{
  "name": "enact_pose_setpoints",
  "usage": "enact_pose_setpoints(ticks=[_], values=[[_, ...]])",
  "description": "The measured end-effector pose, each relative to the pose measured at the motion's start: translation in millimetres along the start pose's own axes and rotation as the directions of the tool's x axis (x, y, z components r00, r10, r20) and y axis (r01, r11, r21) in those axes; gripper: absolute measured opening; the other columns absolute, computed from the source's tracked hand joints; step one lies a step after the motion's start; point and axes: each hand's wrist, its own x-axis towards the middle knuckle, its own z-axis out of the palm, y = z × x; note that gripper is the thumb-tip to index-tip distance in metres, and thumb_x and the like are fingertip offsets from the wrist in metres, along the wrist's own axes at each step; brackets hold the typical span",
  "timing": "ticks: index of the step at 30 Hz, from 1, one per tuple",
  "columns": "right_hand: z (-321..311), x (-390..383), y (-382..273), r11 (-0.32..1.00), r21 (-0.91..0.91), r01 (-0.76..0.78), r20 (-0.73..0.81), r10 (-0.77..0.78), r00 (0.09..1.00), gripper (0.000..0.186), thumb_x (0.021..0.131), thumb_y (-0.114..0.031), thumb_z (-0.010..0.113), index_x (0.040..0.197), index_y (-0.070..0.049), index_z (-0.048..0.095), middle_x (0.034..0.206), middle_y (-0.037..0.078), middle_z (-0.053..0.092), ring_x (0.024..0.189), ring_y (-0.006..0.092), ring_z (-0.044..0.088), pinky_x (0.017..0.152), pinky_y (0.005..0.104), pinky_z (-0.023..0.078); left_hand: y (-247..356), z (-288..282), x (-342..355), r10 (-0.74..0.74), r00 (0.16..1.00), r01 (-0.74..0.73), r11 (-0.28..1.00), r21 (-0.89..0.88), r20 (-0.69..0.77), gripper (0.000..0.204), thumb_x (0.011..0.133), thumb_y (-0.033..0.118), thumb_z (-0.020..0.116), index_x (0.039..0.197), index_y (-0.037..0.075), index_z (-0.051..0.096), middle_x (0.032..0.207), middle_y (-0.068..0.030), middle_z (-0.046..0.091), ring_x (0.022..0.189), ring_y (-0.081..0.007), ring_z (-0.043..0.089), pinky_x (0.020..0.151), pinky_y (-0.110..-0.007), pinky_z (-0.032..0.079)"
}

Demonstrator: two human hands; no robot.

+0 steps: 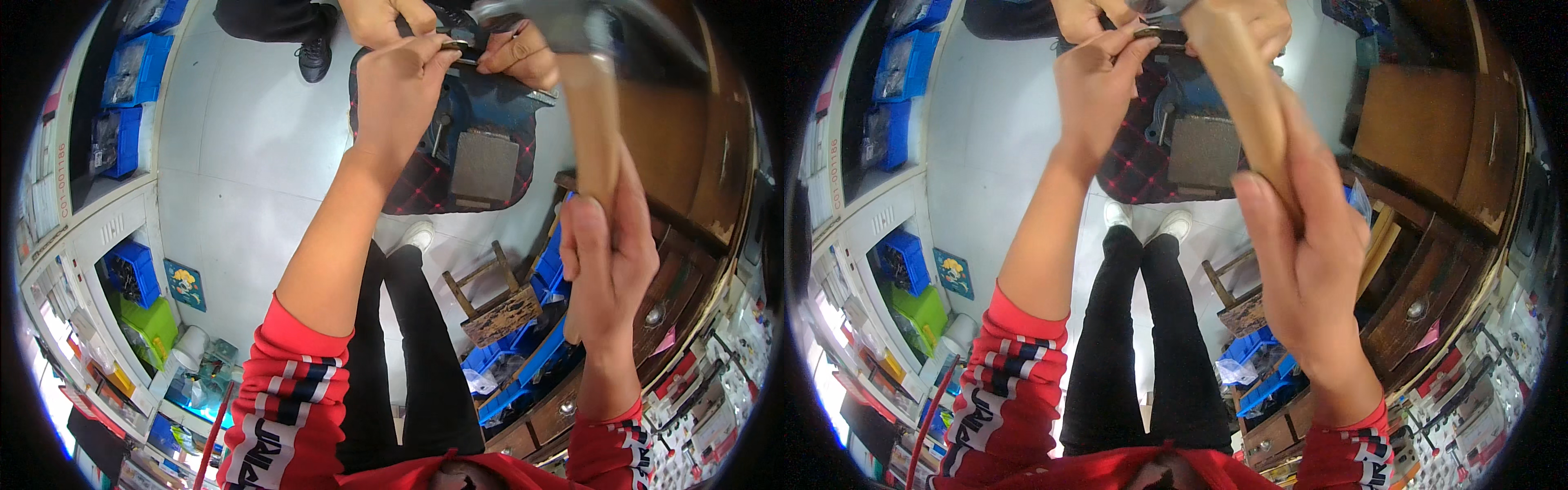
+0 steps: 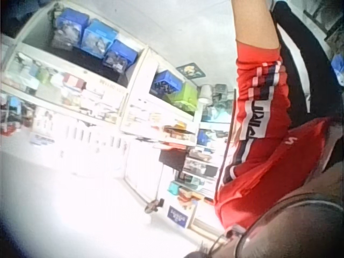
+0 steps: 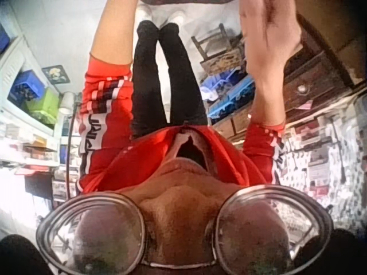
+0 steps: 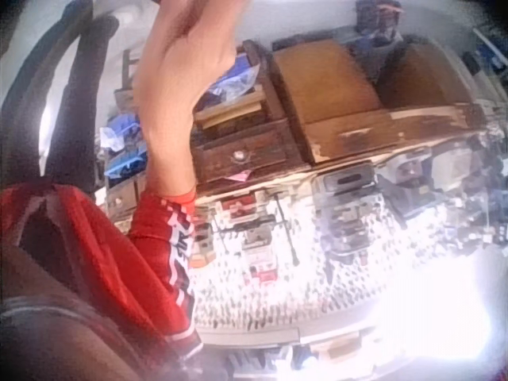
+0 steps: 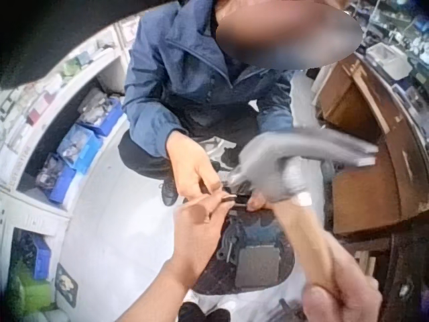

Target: The person holds a car key fob, walks to a workbench, and secures it in a bench vise. They use a hammer and a small metal piece to tap and adjust the fob while another person assists. The person then removes the fob from the vise and returns to the service desk.

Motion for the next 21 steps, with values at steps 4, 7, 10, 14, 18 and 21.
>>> enact_pose_setpoints(ticks=[4,7,10,14,18,21], values=[[-14,-36,1,0.957,0.095,-0.275,-0.006,0.276,0.961,0.047,0.091,-0.013,0.045,0.134,0.003,0.037,0.079,0.002,0.055,0.057,0.0031,0.044,0.051,0.0158,0.035,-1,-2,1,-0.008,1.000,0.008,1.000,0.004,0.026,0.012,0.075,0.008,0.066,0.085,0.001,0.068,0.070,-0.0132,0.062,0.058,-0.0261,0.059,0.055,-0.031,0.045],[-16,-61,1,0.874,0.258,-0.412,0.053,0.413,0.909,0.049,0.090,-0.013,0.046,0.136,0.002,0.035,0.076,0.002,0.057,0.055,0.0034,0.046,0.050,0.0168,0.037,-1,-6,6,0.054,0.997,-0.057,0.997,0.054,0.063,0.014,0.079,0.007,0.066,0.091,0.001,0.069,0.066,-0.0020,0.059,0.050,-0.0057,0.050,0.046,-0.020,0.040],[-7,-85,0,0.849,0.304,-0.432,0.029,0.445,0.895,0.051,0.090,-0.012,0.044,0.137,0.002,0.032,0.066,0.001,0.053,0.050,0.0034,0.044,0.044,0.0187,0.035,4,-11,16,0.197,0.980,-0.198,0.976,0.090,0.026,0.012,0.074,0.008,0.068,0.084,0.001,0.069,0.068,-0.0068,0.061,0.058,-0.0171,0.057,0.053,-0.025,0.044],[-1,-122,2,0.739,0.380,-0.556,0.138,0.549,0.824,0.049,0.090,-0.007,0.043,0.137,0.002,0.033,0.066,0.002,0.052,0.048,0.0042,0.043,0.043,0.0191,0.034,22,-27,28,-0.165,0.979,0.181,0.973,-0.142,0.116,0.032,0.086,0.016,0.060,0.110,-0.002,0.048,0.087,-0.0138,0.065,0.078,-0.0240,0.063,0.071,-0.026,0.049],[1,-160,4,0.576,0.457,-0.678,0.296,0.620,0.727,0.049,0.092,-0.011,0.046,0.138,0.000,0.031,0.064,0.001,0.050,0.048,0.0051,0.045,0.043,0.0187,0.036,37,-57,2,-0.326,0.945,0.300,0.864,-0.405,0.006,0.021,0.085,0.015,0.064,0.093,-0.004,0.064,0.078,-0.0081,0.062,0.068,-0.0137,0.059,0.059,-0.027,0.048],[5,-179,9,0.587,0.333,-0.738,0.419,0.609,0.673,0.050,0.090,-0.014,0.050,0.136,0.001,0.035,0.064,0.005,0.050,0.051,0.0083,0.046,0.047,0.0229,0.040,37,-88,-39,-0.505,0.862,0.448,0.728,-0.519,0.037,0.025,0.085,0.016,0.063,0.100,-0.003,0.059,0.080,-0.0094,0.061,0.071,-0.0163,0.059,0.060,-0.030,0.048]])
